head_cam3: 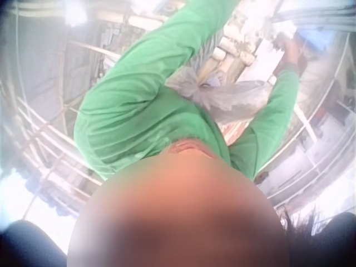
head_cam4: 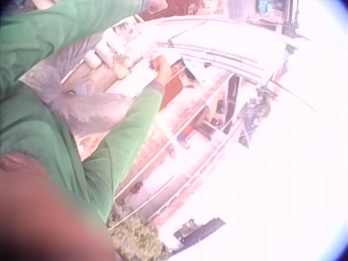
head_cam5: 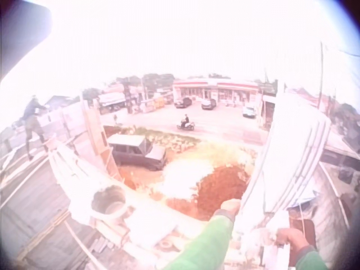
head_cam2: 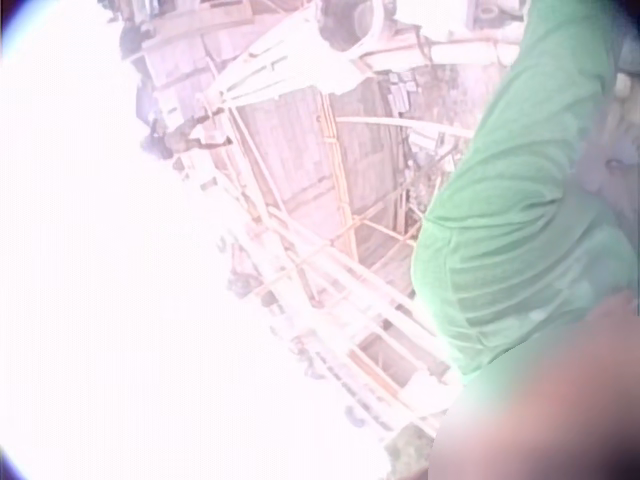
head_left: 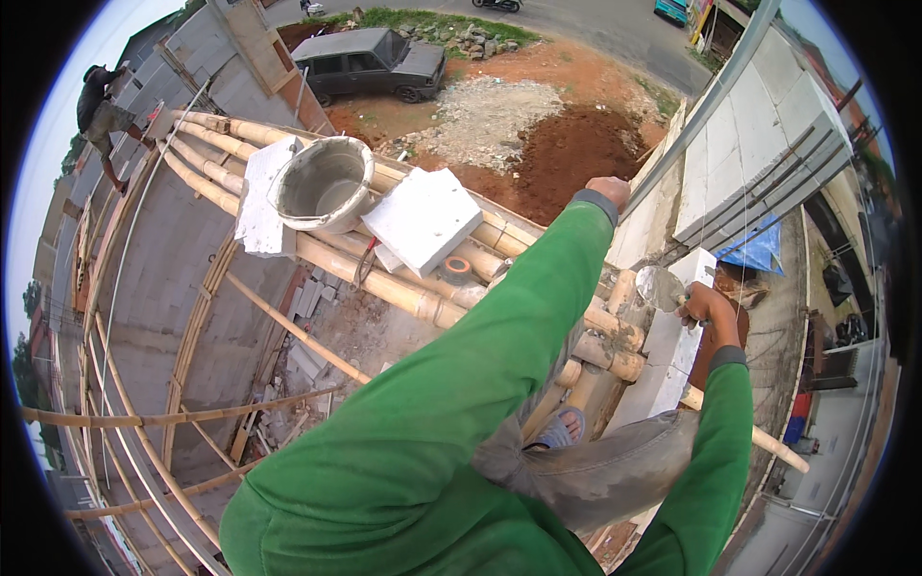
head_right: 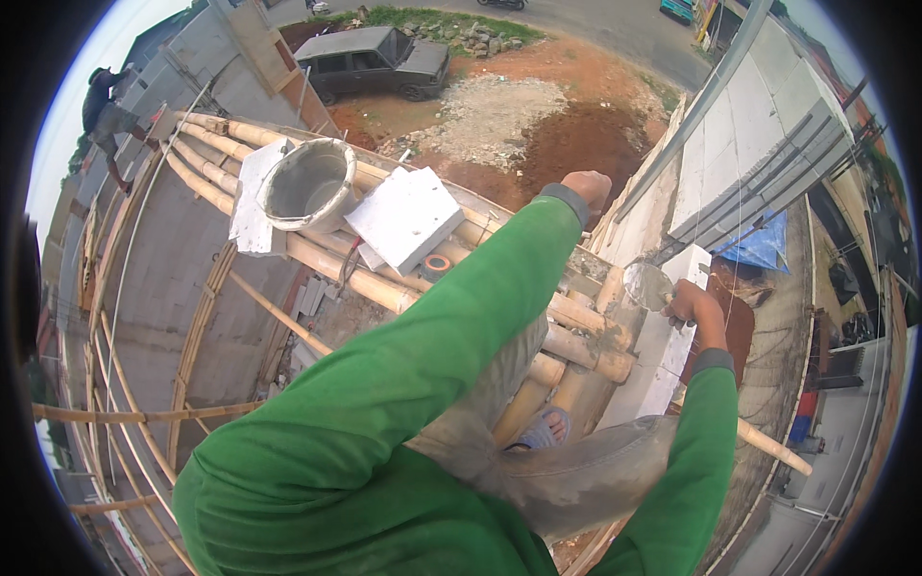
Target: The person applies cement mortar to white rectangular tiles using a trowel and places them onto a wall section. They repeatedly scoop mortar from a bucket, spread it on tiles, and set the tiles in place on the wall.
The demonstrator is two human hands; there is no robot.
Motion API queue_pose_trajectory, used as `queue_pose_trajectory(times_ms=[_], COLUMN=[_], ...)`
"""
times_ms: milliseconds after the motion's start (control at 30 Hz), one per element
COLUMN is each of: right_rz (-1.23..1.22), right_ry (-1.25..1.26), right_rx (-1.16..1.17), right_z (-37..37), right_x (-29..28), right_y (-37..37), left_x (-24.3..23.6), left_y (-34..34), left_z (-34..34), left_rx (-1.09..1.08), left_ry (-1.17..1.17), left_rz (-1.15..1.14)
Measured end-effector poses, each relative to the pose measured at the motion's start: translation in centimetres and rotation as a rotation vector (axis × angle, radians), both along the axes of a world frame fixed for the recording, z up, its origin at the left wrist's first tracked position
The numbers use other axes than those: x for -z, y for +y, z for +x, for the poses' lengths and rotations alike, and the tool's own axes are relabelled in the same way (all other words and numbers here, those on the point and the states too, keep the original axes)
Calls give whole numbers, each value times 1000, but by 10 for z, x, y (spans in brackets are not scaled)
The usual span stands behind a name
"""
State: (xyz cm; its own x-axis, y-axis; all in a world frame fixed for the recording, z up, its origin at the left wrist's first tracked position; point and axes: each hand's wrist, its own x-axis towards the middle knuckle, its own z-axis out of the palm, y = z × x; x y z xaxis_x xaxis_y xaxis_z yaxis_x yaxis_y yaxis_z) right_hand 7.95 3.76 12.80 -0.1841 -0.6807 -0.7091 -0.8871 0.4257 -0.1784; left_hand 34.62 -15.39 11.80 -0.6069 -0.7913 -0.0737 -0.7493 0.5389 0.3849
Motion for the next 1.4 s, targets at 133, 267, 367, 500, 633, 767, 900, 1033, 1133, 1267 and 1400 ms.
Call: queue_pose_trajectory(times_ms=[133,267,367,500,633,767,900,1033,1133,1267,1400], right_rz=[20,-6,3,-16,-11,40,61,40,59,120,90], right_ry=[-28,-37,-38,-55,-20,-27,-36,-72,-149,-119,-72], right_rx=[53,64,63,58,39,28,18,13,4,-77,-58], right_z=[-2,-6,-10,-13,-9,-1,0,-7,-12,-14,-10], right_x=[1,3,7,11,11,10,13,20,26,32,28], right_y=[0,1,1,3,3,0,-4,-6,-9,-20,-34], left_x=[-20,-29,-24,-7,6,13,15,6,-8,-26,-31], left_y=[-3,0,6,16,13,12,18,22,27,34,28], left_z=[0,3,4,0,-14,-30,-43,-58,-75,-95,-92], left_rx=[-12,-8,-9,-128,-77,-121,-114,-65,-11,41,40], left_ry=[-9,18,-6,-43,-52,-32,-67,-64,-33,69,137], left_rz=[73,14,-24,-2,-20,-53,-87,0,65,-10,-33])
